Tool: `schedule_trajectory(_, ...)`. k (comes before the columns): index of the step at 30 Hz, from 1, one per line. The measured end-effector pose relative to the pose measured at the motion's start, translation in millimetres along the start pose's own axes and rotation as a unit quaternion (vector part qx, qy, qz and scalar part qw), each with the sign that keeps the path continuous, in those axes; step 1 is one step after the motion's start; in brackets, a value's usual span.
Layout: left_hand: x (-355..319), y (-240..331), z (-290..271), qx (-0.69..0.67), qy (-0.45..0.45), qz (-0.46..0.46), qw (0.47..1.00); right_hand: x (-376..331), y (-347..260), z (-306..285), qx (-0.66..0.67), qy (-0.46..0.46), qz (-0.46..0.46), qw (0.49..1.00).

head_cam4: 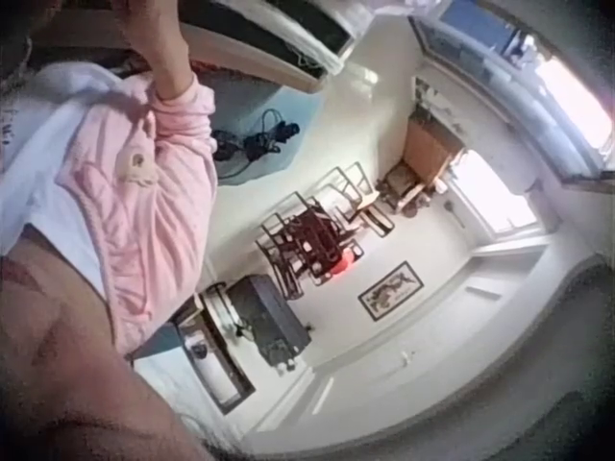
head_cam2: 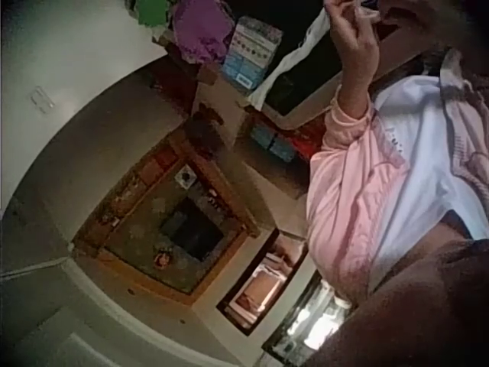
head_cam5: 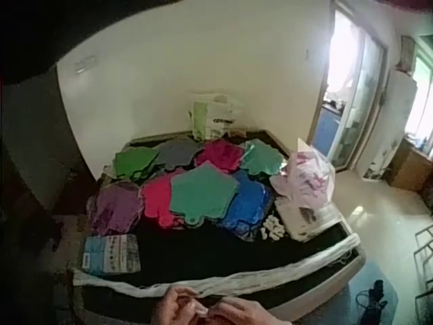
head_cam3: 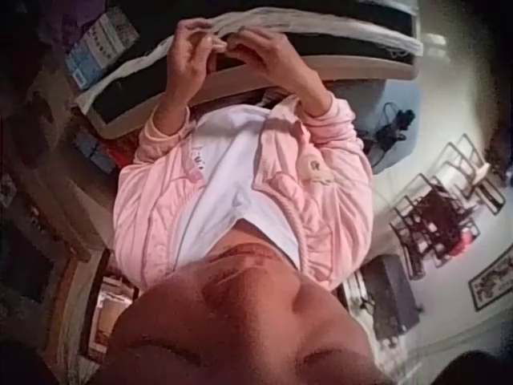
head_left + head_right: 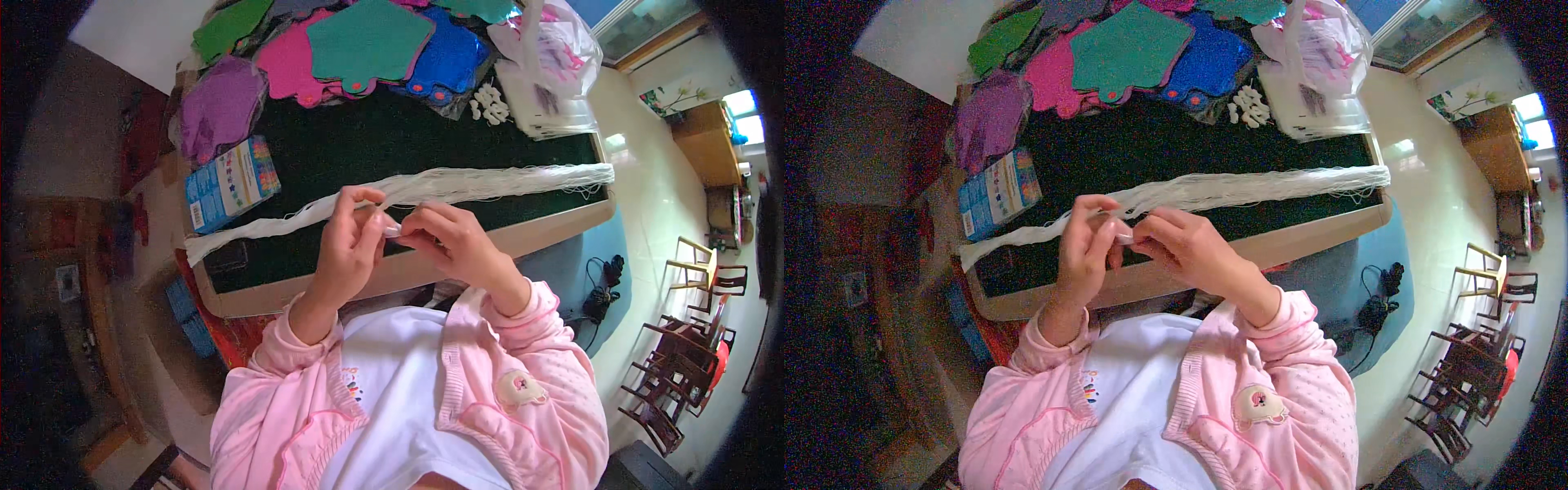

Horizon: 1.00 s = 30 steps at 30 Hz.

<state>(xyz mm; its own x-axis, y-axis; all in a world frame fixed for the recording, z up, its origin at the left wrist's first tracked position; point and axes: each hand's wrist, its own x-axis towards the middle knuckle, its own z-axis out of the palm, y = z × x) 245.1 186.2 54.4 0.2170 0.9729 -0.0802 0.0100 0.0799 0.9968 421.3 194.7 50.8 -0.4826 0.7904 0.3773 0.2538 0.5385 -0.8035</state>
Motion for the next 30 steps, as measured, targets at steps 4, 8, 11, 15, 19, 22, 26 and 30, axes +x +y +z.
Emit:
schedule_trajectory(4,9.1,-8.5,-7.1,-0.094,0.018,-0.076,0.993,2.2,-1.9,-9.6,-0.027,-0.025,-0.044,0.998)
schedule_trajectory(8,11.9,-18.6,-20.1,-0.264,-0.078,-0.263,0.925,3.5,-1.0,-14.1,-0.061,-0.059,-0.095,0.992)
schedule_trajectory(11,12.2,-21.9,-21.5,-0.308,-0.139,-0.294,0.894,4.7,4.0,-15.0,-0.057,-0.057,-0.092,0.993)
schedule_trajectory(15,8.4,-5.1,-17.7,-0.106,-0.104,-0.155,0.977,0.4,15.4,-9.1,0.133,-0.007,0.077,0.988)
schedule_trajectory(19,7.3,-3.8,-12.1,0.129,-0.055,0.105,0.985,5.6,11.9,-10.8,0.304,-0.025,0.292,0.907)
schedule_trajectory(22,11.9,-5.6,-13.7,0.253,-0.013,0.185,0.95,10.8,13.6,-12.3,0.179,-0.009,0.21,0.961)
schedule_trajectory(26,14.1,1.6,-17.1,0.023,-0.094,-0.118,0.988,29.5,12.4,-23.0,-0.043,0.015,-0.03,0.999)
schedule_trajectory(30,23.1,4.8,-12.5,-0.178,-0.101,-0.135,0.97,22.9,27.2,-6.9,-0.077,0.088,-0.029,0.993)
